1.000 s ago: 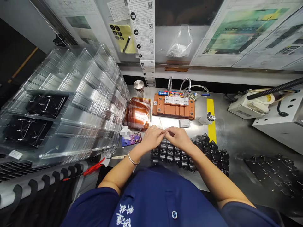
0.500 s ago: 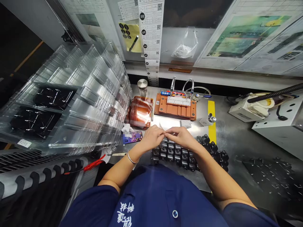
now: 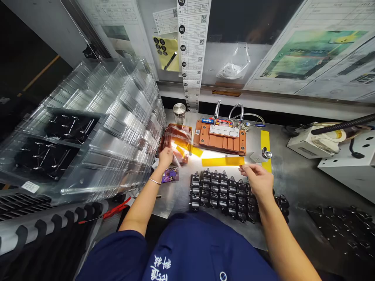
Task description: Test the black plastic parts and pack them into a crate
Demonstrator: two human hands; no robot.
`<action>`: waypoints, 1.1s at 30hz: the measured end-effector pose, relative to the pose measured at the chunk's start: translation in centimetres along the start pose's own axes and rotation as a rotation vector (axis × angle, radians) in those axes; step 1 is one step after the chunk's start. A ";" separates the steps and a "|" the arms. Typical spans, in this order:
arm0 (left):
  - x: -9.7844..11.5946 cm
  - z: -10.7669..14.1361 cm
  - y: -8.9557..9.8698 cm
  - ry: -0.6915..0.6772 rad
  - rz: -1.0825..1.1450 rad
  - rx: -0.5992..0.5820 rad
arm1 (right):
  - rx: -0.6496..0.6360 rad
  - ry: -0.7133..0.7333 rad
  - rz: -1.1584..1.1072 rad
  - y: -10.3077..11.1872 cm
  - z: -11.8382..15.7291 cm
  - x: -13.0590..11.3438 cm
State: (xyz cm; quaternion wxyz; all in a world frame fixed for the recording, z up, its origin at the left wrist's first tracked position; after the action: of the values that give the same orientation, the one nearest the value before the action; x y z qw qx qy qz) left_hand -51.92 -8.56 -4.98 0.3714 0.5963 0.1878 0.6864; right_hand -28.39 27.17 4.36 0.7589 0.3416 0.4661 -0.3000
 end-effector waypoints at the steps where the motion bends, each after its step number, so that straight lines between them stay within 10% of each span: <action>1: -0.4 -0.6 0.0 0.006 -0.112 0.008 | 0.044 0.021 -0.005 1.1 0.2 0.0; 10: 1.8 -1.5 -3.0 -0.370 -0.693 0.013 | -0.042 0.151 0.288 4.2 0.6 -0.4; 16: 1.4 -2.6 -2.9 -0.242 -0.716 0.073 | -0.195 0.266 0.415 3.3 -0.5 -1.0; 20: 7.2 -2.9 -3.2 -0.228 -0.775 0.284 | -0.261 0.402 0.432 3.8 -1.0 -2.5; 22: 14.1 -3.1 -6.6 -0.461 -0.691 0.274 | -0.308 0.459 0.448 3.8 -1.2 -3.0; 25: 27.2 -1.7 -17.8 -0.993 -0.547 -0.136 | -0.387 0.575 0.502 3.3 -0.9 -3.5; 28: 37.4 -0.6 -27.9 -1.218 -0.579 -0.372 | -0.419 0.692 0.565 2.6 -0.4 -3.9; 33: 43.2 -3.2 -36.4 -1.158 -0.747 -0.506 | -0.445 0.820 0.642 2.2 0.2 -4.2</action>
State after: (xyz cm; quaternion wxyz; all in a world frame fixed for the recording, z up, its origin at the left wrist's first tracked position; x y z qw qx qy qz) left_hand -45.11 47.55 -1.85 0.7466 0.6558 -0.0121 0.1113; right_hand -28.20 28.84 8.78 0.6226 0.3867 0.6475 0.2085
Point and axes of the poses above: each hand's wrist, its own z-axis away from the middle knuckle, its own y-axis out of the back of the hand, x = y × z, the point moved 9 cm from there along -z, towards the middle knuckle, and after that the axes turned 9 degrees about -y, right-handed, at the moved point
